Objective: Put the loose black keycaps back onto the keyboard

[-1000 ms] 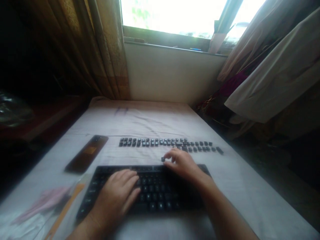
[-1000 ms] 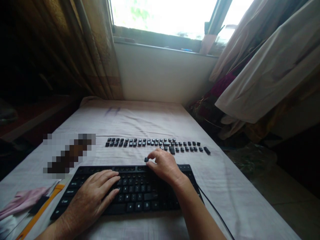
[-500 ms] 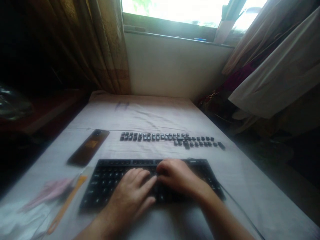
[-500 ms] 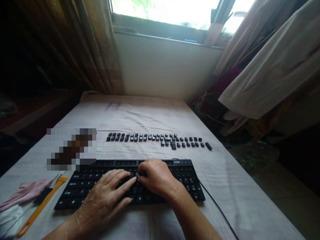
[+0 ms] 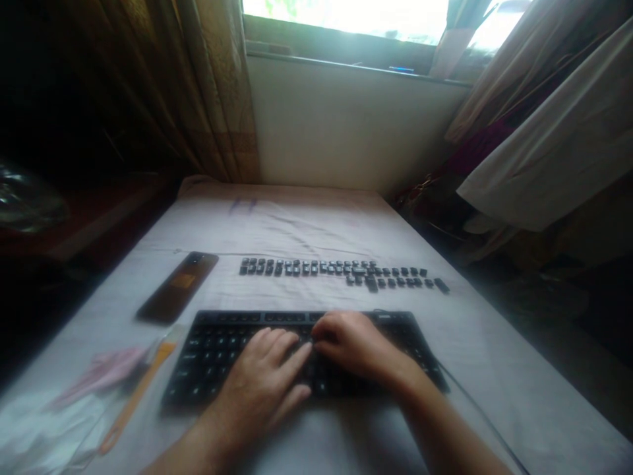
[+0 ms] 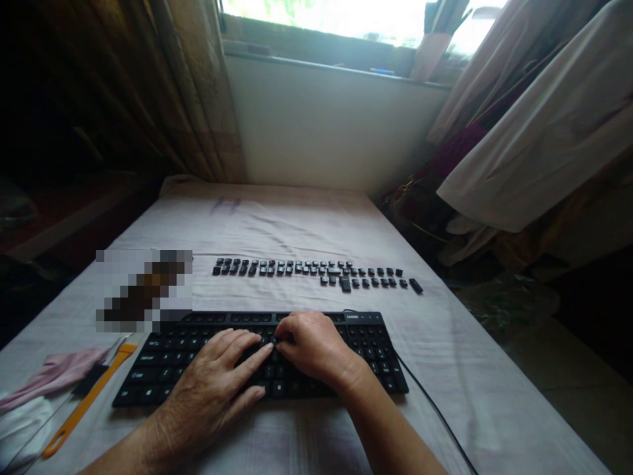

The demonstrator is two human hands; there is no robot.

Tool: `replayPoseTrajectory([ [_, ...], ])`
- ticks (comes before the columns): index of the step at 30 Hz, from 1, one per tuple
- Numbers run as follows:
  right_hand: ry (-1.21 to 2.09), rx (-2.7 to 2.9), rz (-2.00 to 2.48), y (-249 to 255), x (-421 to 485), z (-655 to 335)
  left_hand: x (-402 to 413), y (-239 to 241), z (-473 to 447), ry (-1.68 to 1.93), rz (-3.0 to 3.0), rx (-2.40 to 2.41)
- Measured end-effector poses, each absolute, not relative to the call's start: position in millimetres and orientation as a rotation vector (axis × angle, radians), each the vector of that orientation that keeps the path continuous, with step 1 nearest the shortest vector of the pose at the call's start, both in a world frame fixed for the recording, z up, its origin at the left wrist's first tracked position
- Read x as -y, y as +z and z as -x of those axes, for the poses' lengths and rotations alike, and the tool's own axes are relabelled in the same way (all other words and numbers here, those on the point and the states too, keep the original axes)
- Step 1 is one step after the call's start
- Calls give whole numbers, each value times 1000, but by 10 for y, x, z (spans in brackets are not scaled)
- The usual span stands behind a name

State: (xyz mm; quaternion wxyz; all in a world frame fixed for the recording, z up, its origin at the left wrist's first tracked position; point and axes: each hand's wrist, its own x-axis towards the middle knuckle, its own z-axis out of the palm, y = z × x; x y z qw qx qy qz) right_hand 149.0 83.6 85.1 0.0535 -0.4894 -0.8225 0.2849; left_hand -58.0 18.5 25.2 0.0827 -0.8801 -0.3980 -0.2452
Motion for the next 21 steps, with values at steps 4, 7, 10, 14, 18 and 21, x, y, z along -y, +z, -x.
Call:
replayPoseTrajectory([
  [4, 826, 2525, 1505, 850, -829, -1475, -181, 256, 577, -718, 2634, 1190],
  [7, 793, 2554, 1506, 840, -828, -1471, -181, 264, 571, -730, 2639, 1188],
  [10, 761, 2591, 1481, 819, -826, -1469, -182, 264, 565, -738, 2640, 1195],
  [14, 662, 2635, 1465, 794, -814, -1458, -178, 246, 571, -717, 2655, 1216],
  [18, 584, 2667, 1490, 789, -805, -1445, -175, 228, 584, -728, 2659, 1225],
  [21, 563, 2679, 1510, 796, -811, -1446, -176, 226, 582, -732, 2651, 1221],
])
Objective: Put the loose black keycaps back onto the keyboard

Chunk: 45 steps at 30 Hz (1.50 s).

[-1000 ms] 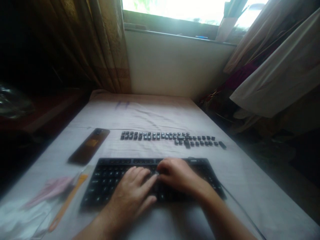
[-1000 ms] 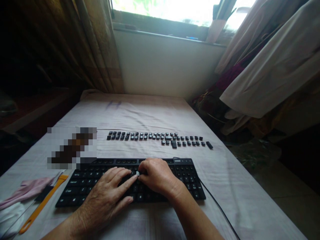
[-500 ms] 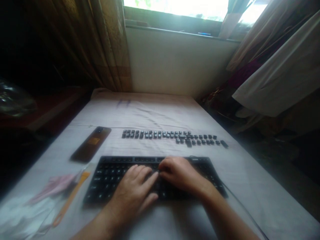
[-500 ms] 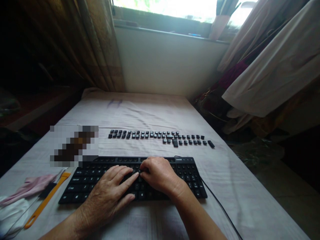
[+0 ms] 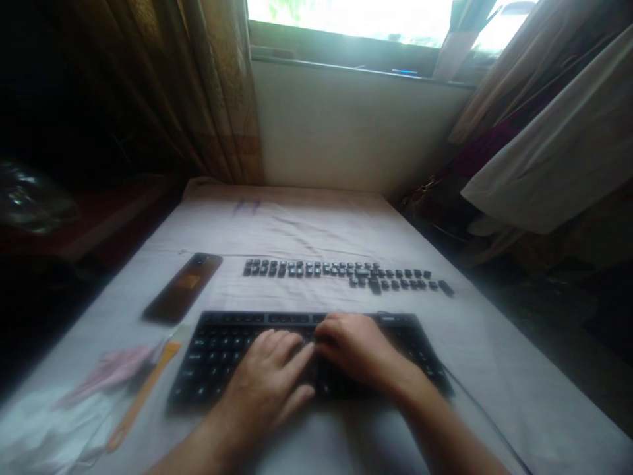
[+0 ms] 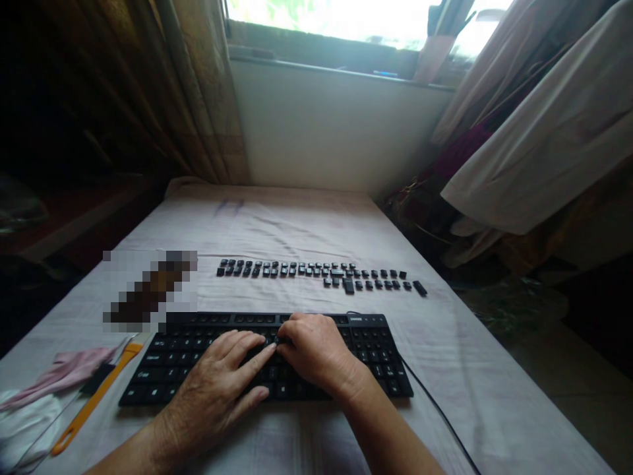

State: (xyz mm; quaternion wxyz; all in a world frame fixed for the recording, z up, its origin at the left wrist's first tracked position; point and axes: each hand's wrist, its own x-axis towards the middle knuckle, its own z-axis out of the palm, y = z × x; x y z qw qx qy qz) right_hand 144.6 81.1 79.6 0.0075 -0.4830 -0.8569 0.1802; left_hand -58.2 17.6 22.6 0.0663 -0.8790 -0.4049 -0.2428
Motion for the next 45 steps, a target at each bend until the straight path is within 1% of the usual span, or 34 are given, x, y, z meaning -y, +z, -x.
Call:
replayPoseTrajectory([
  [13, 658, 2632, 1468, 757, -823, -1459, -174, 222, 583, -729, 2656, 1220],
  [27, 911, 2408, 1416, 691, -864, -1542, -167, 242, 552, -728, 2609, 1201],
  [34, 897, 2288, 1641, 682, -872, -1466, -169, 251, 539, -752, 2607, 1215],
  [41, 890, 2305, 1700, 726, -868, -1424, -171, 258, 543, -727, 2624, 1225],
  [45, 820, 2361, 1745, 722, -859, -1397, -169, 247, 535, -721, 2627, 1225],
])
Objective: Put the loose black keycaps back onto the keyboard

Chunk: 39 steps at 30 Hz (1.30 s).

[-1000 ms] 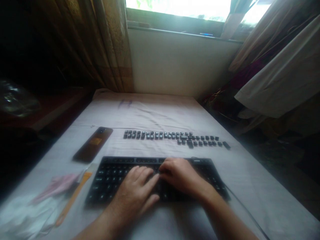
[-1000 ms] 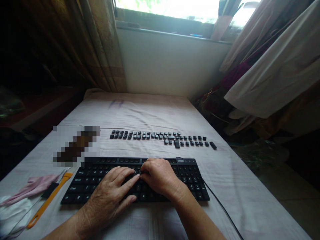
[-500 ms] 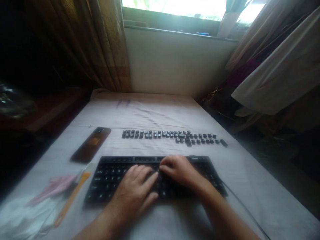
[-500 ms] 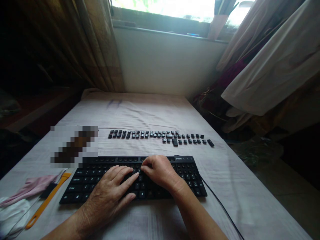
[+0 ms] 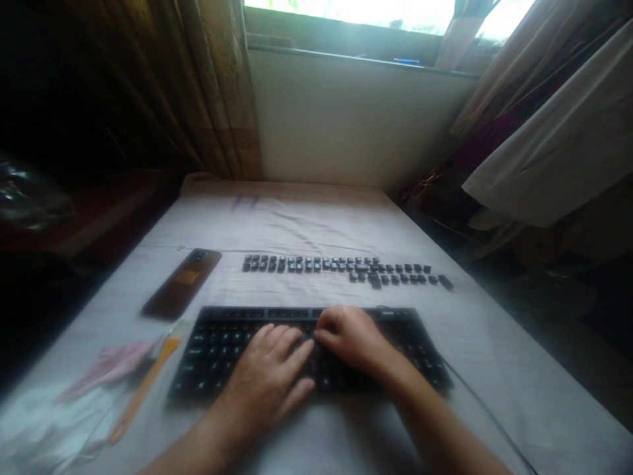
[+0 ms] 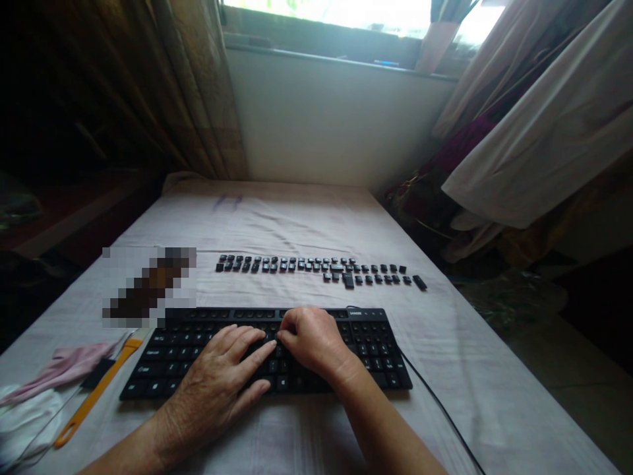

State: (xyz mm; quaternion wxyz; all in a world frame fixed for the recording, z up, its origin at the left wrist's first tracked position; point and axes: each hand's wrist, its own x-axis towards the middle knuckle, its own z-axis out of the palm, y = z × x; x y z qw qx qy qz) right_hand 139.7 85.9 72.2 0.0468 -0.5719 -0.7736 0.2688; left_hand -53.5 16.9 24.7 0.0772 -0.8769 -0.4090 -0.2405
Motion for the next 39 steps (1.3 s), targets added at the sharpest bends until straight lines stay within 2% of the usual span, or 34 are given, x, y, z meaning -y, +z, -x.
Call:
replayPoseTrajectory([
  [26, 793, 2326, 1632, 850, -881, -1507, -238, 158, 598, -770, 2479, 1072],
  [32, 549, 2218, 1776, 933, -1169, -1864, -224, 153, 614, -721, 2486, 1064],
  [39, 278, 2164, 2012, 794, -1529, -2168, -227, 139, 609, -723, 2493, 1093],
])
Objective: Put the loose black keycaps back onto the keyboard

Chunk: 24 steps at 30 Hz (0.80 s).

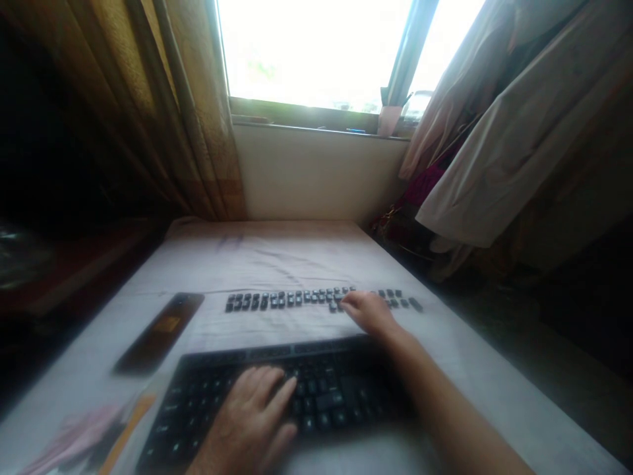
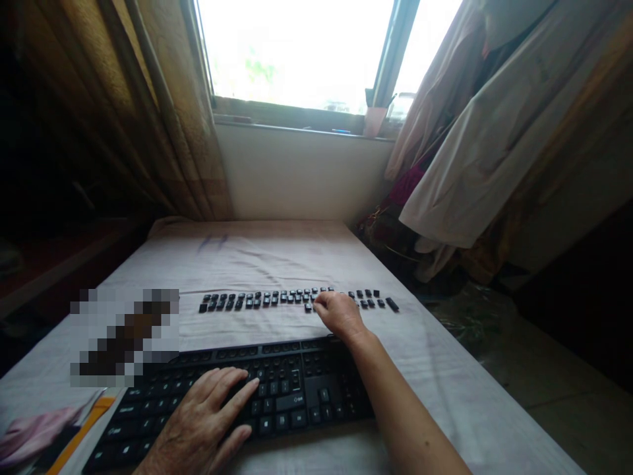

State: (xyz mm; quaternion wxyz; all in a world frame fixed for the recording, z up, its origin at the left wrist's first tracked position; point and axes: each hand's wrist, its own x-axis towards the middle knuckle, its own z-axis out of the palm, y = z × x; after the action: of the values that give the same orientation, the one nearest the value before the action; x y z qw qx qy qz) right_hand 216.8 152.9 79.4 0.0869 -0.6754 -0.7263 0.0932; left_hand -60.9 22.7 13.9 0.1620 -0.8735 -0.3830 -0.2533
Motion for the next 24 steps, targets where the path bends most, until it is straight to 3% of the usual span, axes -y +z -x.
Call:
replayPoseTrajectory([
  [24, 104, 2316, 1946, 637, -1598, -2020, -196, 136, 598, -729, 2525, 1118],
])
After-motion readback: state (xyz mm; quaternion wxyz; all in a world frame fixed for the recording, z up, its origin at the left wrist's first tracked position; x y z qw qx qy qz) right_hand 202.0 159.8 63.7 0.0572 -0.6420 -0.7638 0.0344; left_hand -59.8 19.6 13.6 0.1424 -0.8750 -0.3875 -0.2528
